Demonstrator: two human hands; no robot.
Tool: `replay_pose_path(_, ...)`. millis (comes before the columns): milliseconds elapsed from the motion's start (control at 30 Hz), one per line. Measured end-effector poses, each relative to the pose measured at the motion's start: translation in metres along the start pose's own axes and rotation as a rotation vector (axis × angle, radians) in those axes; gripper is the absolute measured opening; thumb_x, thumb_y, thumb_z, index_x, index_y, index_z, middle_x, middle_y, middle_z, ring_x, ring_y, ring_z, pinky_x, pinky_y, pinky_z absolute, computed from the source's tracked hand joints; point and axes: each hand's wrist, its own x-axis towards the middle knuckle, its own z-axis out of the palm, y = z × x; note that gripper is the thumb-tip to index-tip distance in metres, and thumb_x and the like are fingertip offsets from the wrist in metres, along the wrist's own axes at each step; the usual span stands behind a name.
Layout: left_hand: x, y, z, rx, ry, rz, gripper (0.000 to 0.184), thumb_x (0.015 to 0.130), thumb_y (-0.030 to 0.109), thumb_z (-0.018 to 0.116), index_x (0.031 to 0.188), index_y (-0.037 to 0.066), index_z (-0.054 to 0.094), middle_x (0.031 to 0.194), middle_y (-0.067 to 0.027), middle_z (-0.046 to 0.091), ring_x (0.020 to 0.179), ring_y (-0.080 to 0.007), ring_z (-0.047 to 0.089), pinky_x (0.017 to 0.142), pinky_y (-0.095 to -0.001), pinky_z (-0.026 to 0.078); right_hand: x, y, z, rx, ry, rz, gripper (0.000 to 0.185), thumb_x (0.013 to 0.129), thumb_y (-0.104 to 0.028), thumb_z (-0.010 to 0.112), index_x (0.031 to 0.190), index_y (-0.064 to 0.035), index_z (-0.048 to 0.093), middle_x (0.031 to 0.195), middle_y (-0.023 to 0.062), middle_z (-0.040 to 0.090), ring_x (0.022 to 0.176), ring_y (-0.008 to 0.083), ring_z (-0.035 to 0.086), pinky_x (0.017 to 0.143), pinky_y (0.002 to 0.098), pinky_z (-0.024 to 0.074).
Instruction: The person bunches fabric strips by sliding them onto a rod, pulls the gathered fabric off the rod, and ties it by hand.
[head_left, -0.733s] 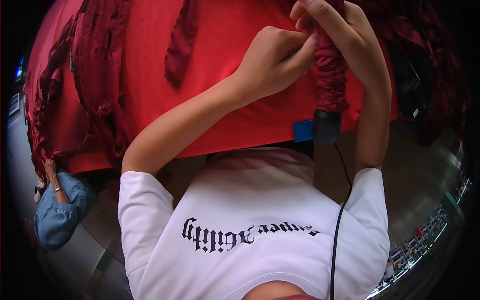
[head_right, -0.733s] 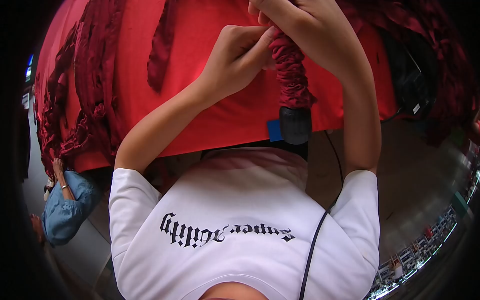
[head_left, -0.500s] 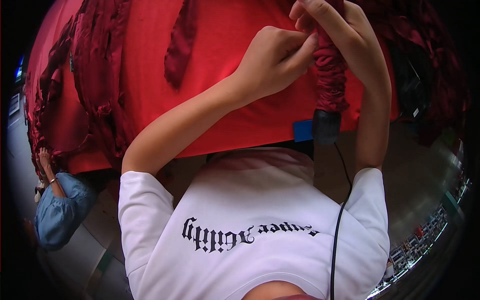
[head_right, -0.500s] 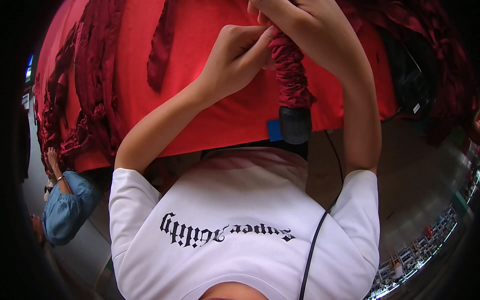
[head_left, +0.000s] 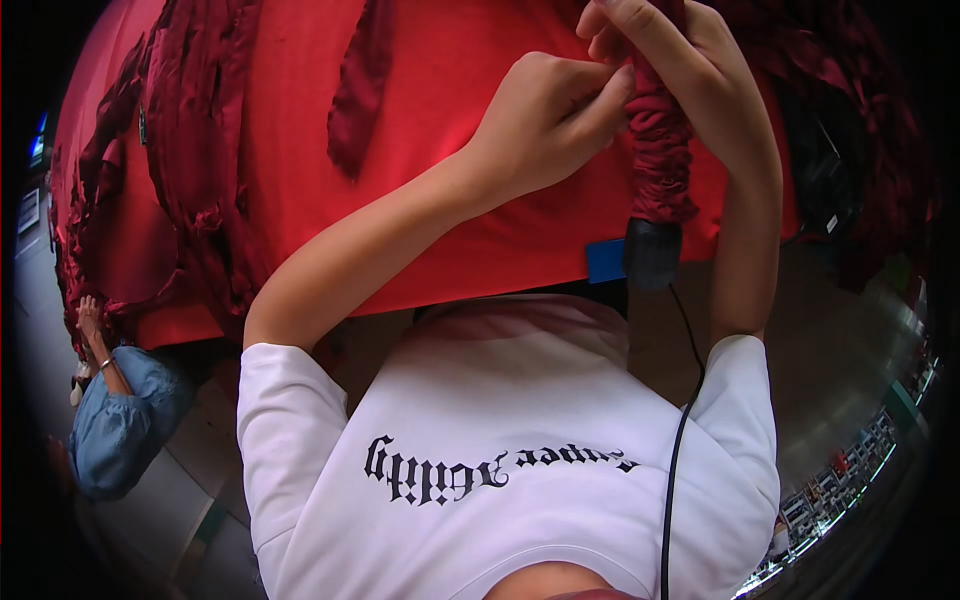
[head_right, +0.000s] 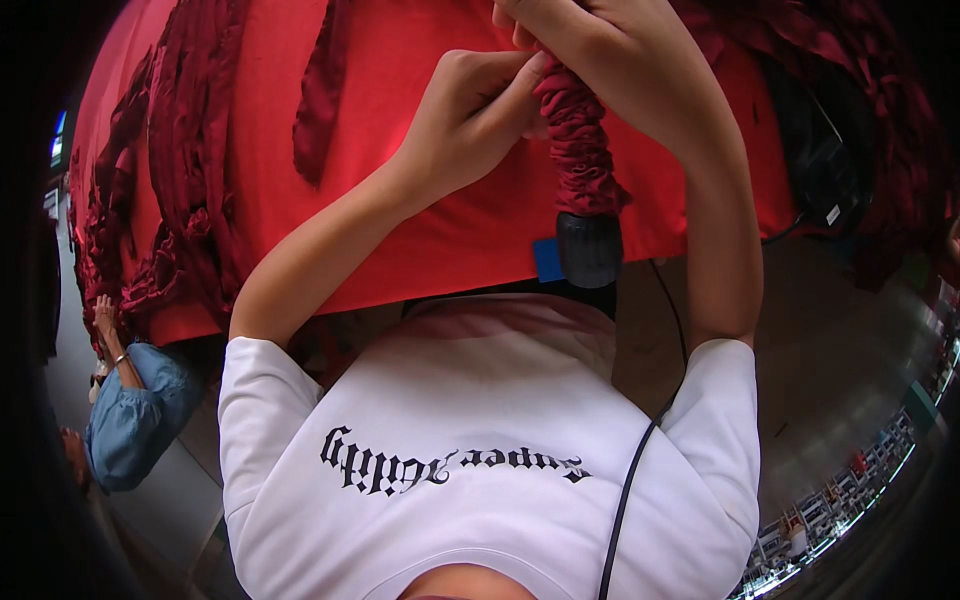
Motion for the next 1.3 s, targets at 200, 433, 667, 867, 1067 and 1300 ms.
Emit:
replay_pose_path(200,-0.001,0.0,0.0,-0.022,0.003,-0.001,0.038,0.097,0.017,0.053,0.066,-0.004,0.06,0.052,-0.0115,0.057,0.043,-0.0189,0.056,0.044,-0.0327,0.04,0.001,0.0,0.001,0.008,-0.005,0.018,0.031,0.099,-0.026,0.057,0.084,0.0003,0.065,0.073,-0.0015,0.058,0.068,0.0056,0.052,0.06,0.0242,0.0406)
replay_pose_path(433,-0.002,0.001,-0.007,-0.006,0.001,-0.019,0.038,0.097,0.017,0.054,0.066,-0.003,0.059,0.052,-0.0119,0.056,0.043,-0.0193,0.055,0.044,-0.0333,0.039,0.004,0.0,0.006,0.008,0.012,-0.012,0.031,0.099,-0.026,0.057,0.084,0.0005,0.065,0.072,-0.0017,0.058,0.069,0.0054,0.052,0.059,0.0242,0.041)
replay_pose_path(667,0.002,0.0,0.002,0.015,0.021,0.053,0.039,0.097,0.017,0.054,0.063,-0.002,0.057,0.049,-0.0118,0.051,0.04,-0.0197,0.051,0.043,-0.0345,0.036,-0.003,0.005,0.0,0.009,0.042,-0.097,0.028,0.098,-0.022,0.057,0.086,0.0017,0.065,0.074,-0.001,0.06,0.069,0.0053,0.053,0.06,0.0242,0.0419)
replay_pose_path(867,0.002,-0.002,0.001,0.073,0.011,0.058,0.039,0.096,0.016,0.054,0.062,-0.002,0.056,0.046,-0.0113,0.047,0.039,-0.0201,0.048,0.043,-0.0354,0.033,0.0,0.022,-0.001,0.099,0.043,-0.153,0.023,0.098,-0.017,0.057,0.088,0.0027,0.064,0.076,-0.0001,0.062,0.072,0.0053,0.055,0.062,0.0238,0.043)
replay_pose_path(1067,-0.003,0.007,-0.003,-0.075,0.047,-0.012,0.049,0.105,0.023,0.046,0.064,-0.001,0.055,0.051,-0.0086,0.054,0.044,-0.0169,0.05,0.046,-0.0316,0.04,0.004,0.014,0.003,0.067,-0.086,-0.057,0.041,0.104,-0.031,0.048,0.089,0.0013,0.067,0.07,0.0066,0.067,0.064,0.0111,0.066,0.057,0.0237,0.05)
replay_pose_path(1300,-0.007,0.011,-0.01,-0.069,-0.009,-0.014,0.042,0.11,0.025,0.03,0.089,-0.001,0.057,0.065,-0.0003,0.053,0.059,-0.0077,0.049,0.056,-0.023,0.037,0.008,0.024,-0.002,-0.112,-0.103,-0.057,0.043,0.098,-0.033,0.057,0.076,0.0041,0.061,0.059,0.0072,0.057,0.058,0.0113,0.054,0.055,0.0321,0.0427)
